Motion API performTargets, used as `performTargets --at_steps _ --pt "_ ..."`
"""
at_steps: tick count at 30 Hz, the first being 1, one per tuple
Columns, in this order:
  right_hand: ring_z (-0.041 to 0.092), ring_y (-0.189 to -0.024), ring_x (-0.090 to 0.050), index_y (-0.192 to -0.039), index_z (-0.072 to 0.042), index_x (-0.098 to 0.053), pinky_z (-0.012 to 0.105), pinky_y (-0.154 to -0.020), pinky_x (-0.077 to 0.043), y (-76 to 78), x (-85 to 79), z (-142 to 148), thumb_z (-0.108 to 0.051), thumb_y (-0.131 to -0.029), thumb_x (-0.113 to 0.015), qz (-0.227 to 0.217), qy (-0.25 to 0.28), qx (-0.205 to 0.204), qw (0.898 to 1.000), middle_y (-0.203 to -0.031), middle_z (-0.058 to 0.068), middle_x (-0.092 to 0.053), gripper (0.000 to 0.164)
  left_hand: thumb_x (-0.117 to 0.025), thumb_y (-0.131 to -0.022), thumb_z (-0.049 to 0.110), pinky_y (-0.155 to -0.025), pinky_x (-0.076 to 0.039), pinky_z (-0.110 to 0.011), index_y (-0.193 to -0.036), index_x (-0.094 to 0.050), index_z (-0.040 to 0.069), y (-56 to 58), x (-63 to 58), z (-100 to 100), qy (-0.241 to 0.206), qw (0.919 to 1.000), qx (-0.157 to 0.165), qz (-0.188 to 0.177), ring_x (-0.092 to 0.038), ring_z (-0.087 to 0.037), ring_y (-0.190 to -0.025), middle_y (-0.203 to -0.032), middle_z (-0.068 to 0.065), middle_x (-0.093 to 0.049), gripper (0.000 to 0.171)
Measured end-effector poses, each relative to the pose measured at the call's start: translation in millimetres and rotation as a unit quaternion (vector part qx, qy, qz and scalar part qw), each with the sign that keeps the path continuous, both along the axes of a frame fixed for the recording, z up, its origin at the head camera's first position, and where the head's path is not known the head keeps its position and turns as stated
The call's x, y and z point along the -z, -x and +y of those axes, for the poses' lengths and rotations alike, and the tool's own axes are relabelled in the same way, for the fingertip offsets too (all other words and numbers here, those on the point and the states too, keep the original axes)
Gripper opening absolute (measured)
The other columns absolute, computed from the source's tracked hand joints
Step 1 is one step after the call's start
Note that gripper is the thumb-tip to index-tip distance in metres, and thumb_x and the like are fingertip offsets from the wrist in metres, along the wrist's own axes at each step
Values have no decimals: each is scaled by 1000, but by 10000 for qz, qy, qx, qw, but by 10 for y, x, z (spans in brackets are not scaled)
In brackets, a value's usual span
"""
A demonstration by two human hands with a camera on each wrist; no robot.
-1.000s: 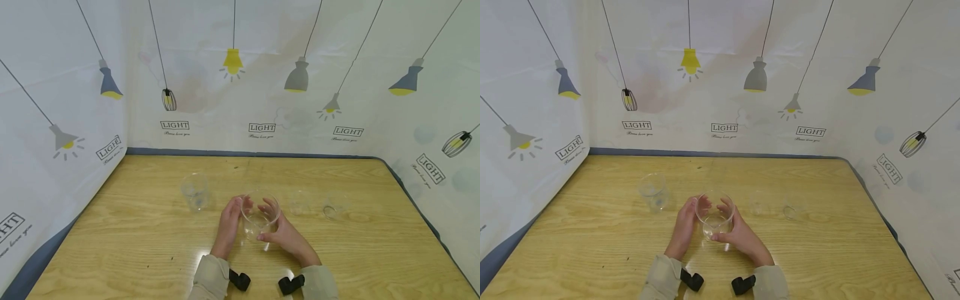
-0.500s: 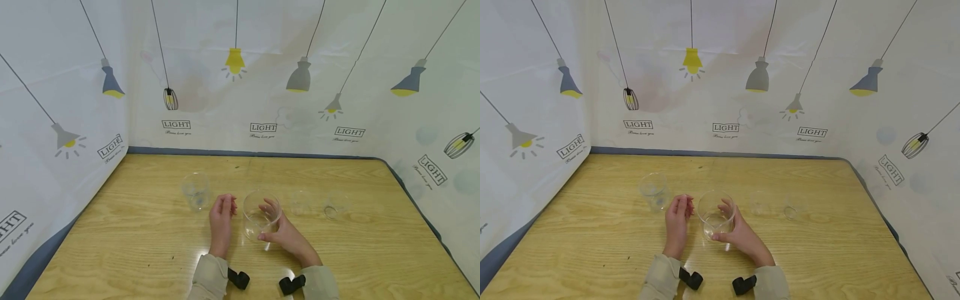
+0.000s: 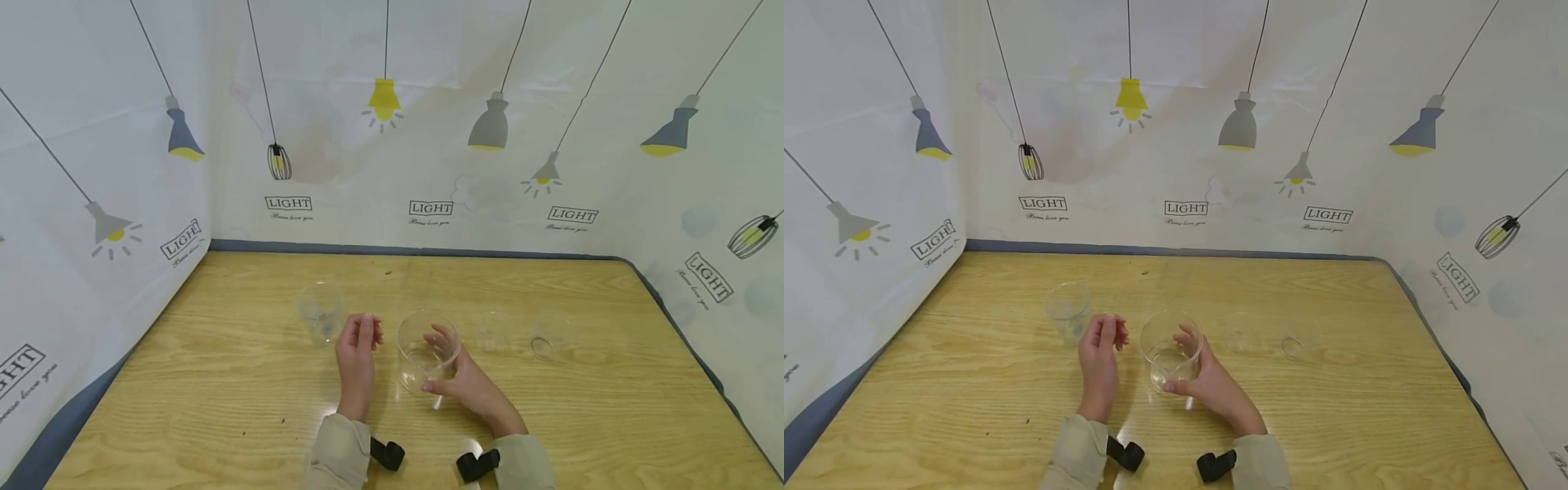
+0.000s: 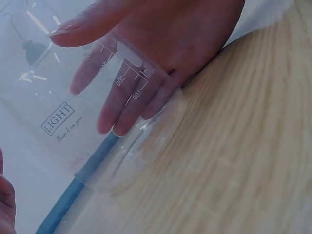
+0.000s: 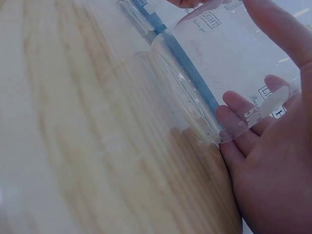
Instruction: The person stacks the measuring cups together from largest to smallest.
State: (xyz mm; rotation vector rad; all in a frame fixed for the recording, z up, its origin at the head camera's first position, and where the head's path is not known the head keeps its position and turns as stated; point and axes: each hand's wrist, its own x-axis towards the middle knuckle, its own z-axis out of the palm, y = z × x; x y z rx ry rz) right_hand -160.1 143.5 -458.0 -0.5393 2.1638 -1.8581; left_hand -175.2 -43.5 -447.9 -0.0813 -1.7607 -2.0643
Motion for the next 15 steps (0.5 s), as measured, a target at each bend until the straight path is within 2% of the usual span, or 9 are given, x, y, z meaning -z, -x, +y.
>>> performTargets --at_steps 4,9,15 --pt "34 -129 -21 -141 -15 -16 53 -102 -4 0 -10 0 0 -70 -72 -5 -44 -9 10000 -140 19 -27 91 -45 -95 18 -56 -40 -22 -87 -55 -9 -30 -97 -16 178 9998 25 95 -49 -28 -63 -73 -18 -53 29" --pt "32 -130 -21 -140 -20 -17 54 -102 -4 -5 -19 -3 -2 -71 -72 -6 -177 30 9998 -141 16 -27 90 -44 -95 18 -58 -41 -26 -86 -56 -1 -52 -199 -50 402 9988 123 244 -50 -31 -65 -75 -20 -53 25" --pt "32 -130 -21 -141 -15 -17 54 -102 -4 -3 -21 0 -2 -71 -72 -53 -175 43 9998 -141 16 -28 90 -44 -95 19 -62 -43 -26 -92 -55 -6 -79 -311 -106 730 9964 336 273 -52 -35 -71 -80 -25 -54 27"
